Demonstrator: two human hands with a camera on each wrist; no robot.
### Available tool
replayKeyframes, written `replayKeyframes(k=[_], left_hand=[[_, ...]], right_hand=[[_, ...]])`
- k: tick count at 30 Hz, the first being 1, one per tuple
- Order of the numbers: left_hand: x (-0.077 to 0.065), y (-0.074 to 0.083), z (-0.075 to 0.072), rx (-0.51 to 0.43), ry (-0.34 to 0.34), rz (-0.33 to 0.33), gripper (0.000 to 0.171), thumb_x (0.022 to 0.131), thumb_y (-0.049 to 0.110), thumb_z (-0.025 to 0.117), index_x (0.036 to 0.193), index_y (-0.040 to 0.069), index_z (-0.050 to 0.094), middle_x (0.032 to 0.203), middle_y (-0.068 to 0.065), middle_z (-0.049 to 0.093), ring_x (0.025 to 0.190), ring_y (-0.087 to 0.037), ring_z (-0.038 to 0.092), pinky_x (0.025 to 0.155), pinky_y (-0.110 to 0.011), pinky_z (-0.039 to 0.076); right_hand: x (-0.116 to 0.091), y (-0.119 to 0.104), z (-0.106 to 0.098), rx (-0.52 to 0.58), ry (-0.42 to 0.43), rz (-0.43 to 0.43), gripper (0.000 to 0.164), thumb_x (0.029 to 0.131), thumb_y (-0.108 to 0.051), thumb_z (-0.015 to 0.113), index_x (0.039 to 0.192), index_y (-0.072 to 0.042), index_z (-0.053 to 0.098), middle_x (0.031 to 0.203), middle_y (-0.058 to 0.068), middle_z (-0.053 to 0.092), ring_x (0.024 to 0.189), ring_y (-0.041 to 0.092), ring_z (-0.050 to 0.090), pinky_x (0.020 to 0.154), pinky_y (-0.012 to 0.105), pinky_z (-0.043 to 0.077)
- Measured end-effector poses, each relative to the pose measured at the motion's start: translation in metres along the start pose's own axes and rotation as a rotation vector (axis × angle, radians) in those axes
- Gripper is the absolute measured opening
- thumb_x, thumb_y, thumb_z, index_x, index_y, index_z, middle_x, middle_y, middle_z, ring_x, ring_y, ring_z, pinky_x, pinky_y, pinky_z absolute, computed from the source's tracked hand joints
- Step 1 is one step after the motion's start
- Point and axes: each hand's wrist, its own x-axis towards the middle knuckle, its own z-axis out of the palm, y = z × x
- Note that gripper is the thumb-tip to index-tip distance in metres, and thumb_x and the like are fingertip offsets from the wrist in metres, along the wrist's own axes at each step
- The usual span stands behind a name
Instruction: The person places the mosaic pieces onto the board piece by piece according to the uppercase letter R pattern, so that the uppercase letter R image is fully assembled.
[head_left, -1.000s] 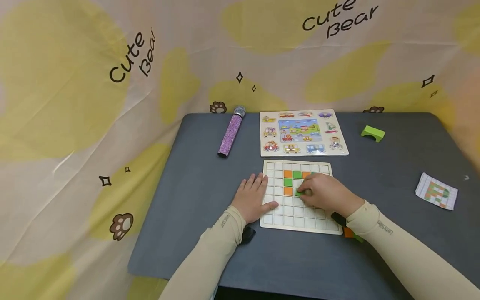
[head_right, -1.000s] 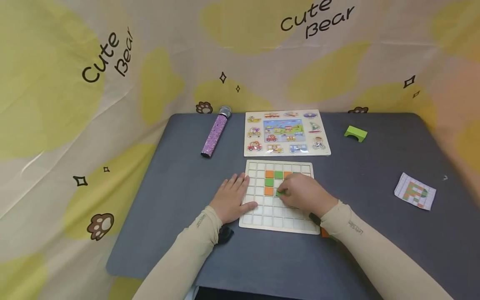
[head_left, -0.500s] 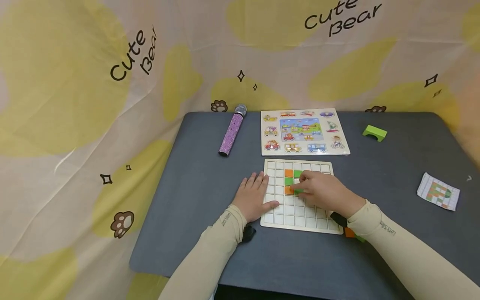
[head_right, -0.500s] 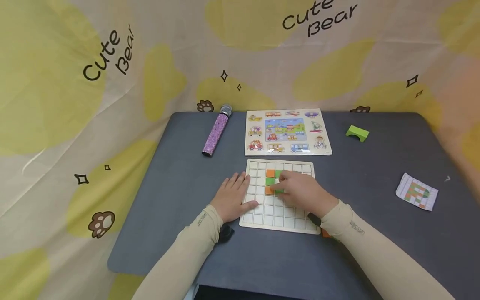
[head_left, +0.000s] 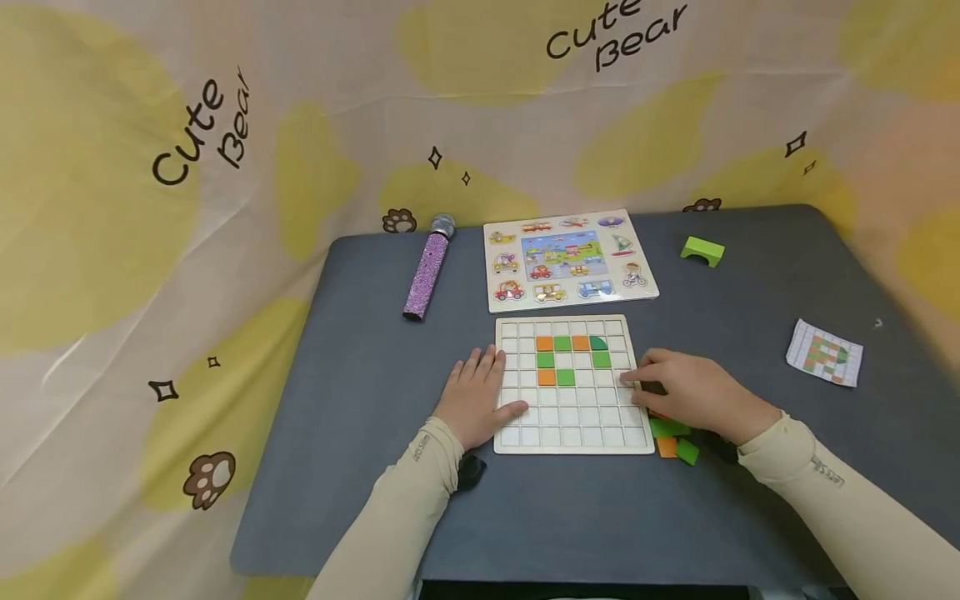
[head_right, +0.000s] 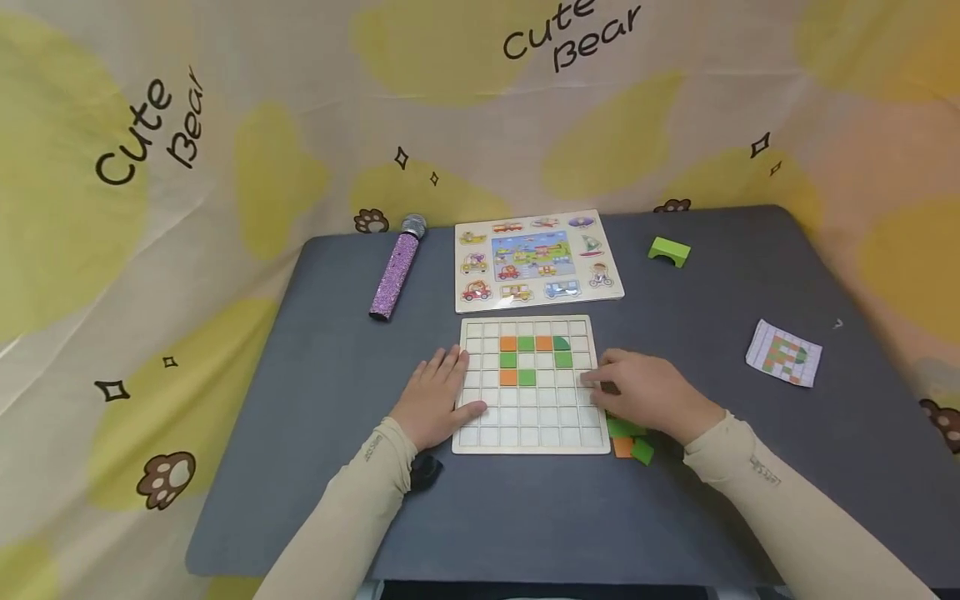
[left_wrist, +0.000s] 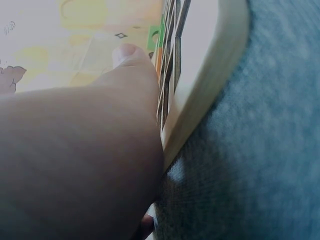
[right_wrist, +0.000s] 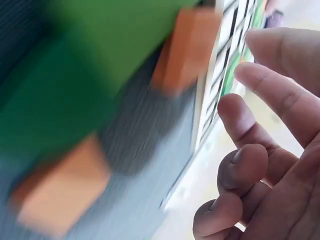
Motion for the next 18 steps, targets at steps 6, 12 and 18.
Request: replayKeyframes(k=[6, 12, 18], left_hand=[[-0.002, 0.0, -0.002, -0.006, 0.013, 0.008, 0.094, 0.106, 0.067, 0.049, 0.17, 0.003, 0.022, 0.176, -0.017, 0.02, 0.161, -0.039, 0.016, 0.129, -0.057, 0.017], [-0.003, 0.002, -0.005, -0.019, 0.008, 0.008, 0.094, 0.106, 0.067, 0.049, 0.17, 0.002, 0.022, 0.176, -0.017, 0.019, 0.161, -0.039, 0.016, 0.129, -0.057, 0.016], [-0.001, -0.001, 0.001, 0.003, 0.009, 0.006, 0.095, 0.106, 0.069, 0.047, 0.17, 0.004, 0.021, 0.176, -0.015, 0.018, 0.162, -0.038, 0.015, 0.129, -0.057, 0.016]], right_hand=[[-0.024, 0.02, -0.013, -0.038, 0.009, 0.082, 0.033, 0.092, -0.026, 0.086, 0.124, -0.016, 0.083, 0.103, -0.005, 0.068, 0.079, 0.009, 0.058, 0.064, 0.032, 0.052], [-0.034, 0.019, -0.006, -0.054, 0.024, 0.062, 0.029, 0.086, -0.029, 0.091, 0.112, -0.02, 0.086, 0.102, -0.01, 0.074, 0.081, 0.008, 0.061, 0.066, 0.034, 0.055], [-0.026, 0.004, 0.001, -0.058, 0.034, 0.05, 0.015, 0.086, -0.02, 0.089, 0.1, -0.019, 0.084, 0.087, -0.013, 0.068, 0.071, 0.007, 0.052, 0.059, 0.028, 0.047]])
